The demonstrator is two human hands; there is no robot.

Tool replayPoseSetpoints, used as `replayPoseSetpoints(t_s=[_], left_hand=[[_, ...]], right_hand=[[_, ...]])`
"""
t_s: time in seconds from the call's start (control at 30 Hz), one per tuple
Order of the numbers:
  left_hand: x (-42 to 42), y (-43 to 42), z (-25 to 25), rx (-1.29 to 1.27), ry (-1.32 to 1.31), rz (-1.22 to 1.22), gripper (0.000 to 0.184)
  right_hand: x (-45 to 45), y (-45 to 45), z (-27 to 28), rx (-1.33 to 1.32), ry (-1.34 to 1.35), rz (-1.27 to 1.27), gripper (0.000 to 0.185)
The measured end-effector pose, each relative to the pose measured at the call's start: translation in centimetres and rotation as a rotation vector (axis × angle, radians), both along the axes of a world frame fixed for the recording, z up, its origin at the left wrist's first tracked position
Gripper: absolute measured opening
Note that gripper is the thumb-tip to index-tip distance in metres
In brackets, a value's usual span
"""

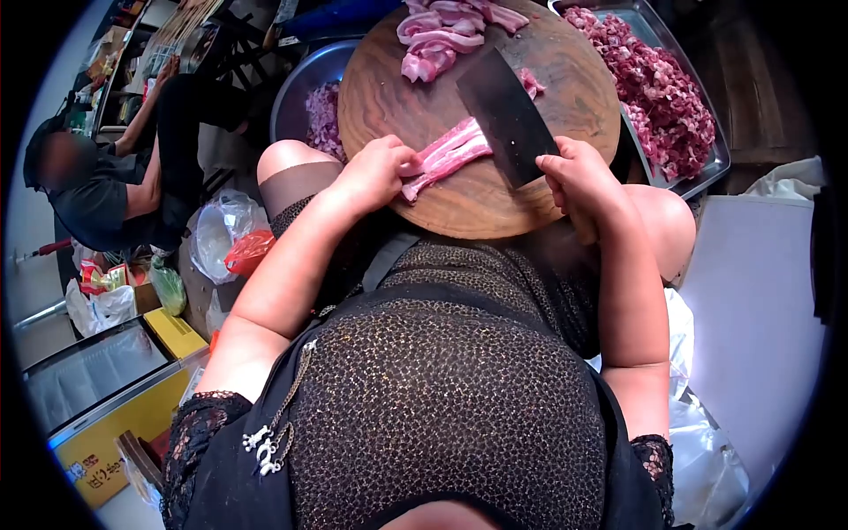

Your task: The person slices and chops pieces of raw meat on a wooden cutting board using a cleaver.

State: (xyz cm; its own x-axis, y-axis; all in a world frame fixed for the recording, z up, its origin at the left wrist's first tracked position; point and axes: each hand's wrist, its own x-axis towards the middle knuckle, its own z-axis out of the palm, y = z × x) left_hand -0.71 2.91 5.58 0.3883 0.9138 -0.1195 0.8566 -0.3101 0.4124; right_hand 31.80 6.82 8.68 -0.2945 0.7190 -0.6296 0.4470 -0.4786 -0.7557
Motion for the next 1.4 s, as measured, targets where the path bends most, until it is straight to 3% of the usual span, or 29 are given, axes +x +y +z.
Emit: replayPoseSetpoints(t_s=[0.07, 0.13, 0.23, 0.4, 0.47, 0.53, 0.6, 0.73, 0.8, 0.93, 1.07, 1.13, 1.2, 1.27, 1.4], left_hand=[[-0.5, 1.1, 1.1, -0.179, -0.085, -0.117, 0.022], [0.3, 2.7, 1.0, 0.216, -0.093, -0.183, 0.025], [4.7, 4.4, 0.0, 0.231, -0.265, -0.134, 0.018], [8.4, 4.6, -4.4, 0.297, -0.287, -0.165, 0.015], [8.8, 4.4, -5.3, 0.462, -0.253, -0.021, 0.015], [8.7, 3.8, -4.6, 0.414, -0.285, -0.090, 0.016], [7.9, 4.1, -3.6, 0.196, -0.439, -0.031, 0.020], [3.3, 9.9, -2.0, 0.633, -0.216, 0.060, 0.027], [1.6, 12.1, -2.3, 0.566, 0.028, -0.012, 0.026], [-0.2, 12.6, -0.7, 0.353, 0.156, -0.141, 0.022], [-1.7, 10.8, -1.0, 0.298, -0.081, -0.006, 0.015], [-1.5, 10.1, -1.1, -0.174, -0.600, 0.421, 0.010], [-1.4, 10.2, -0.6, -0.120, -0.650, 0.387, 0.008], [-0.8, 10.4, 0.2, -0.272, -1.087, 0.438, 0.006], [3.4, 9.0, 5.6, -0.379, -1.236, 0.445, 0.002]], right_hand=[[0.4, 0.0, -0.3, 0.029, 0.031, -0.019, 0.011], [0.6, -0.3, -0.6, 0.039, 0.051, -0.036, 0.011], [0.8, 0.0, -1.0, 0.138, 0.179, -0.216, 0.011], [1.1, -0.1, -1.4, 0.187, 0.124, -0.214, 0.013], [1.0, -0.5, -1.3, 0.162, 0.178, -0.175, 0.011], [1.0, -0.5, -1.4, 0.110, 0.236, -0.157, 0.011], [0.8, -0.5, -1.5, 0.040, 0.253, -0.154, 0.011], [0.8, 0.0, -2.2, -0.007, 0.262, -0.156, 0.012], [0.6, 0.1, -1.9, -0.028, 0.231, -0.150, 0.012], [0.5, -0.3, -1.8, 0.045, 0.262, -0.193, 0.010], [0.6, -0.4, -1.1, 0.086, 0.246, -0.221, 0.011], [0.5, -0.4, -0.9, 0.081, 0.235, -0.220, 0.011], [0.4, -0.1, -0.7, 0.095, 0.207, -0.197, 0.012], [0.2, 0.0, -0.3, 0.109, 0.200, -0.200, 0.012], [0.2, 0.1, -1.1, 0.145, 0.195, -0.192, 0.013]])
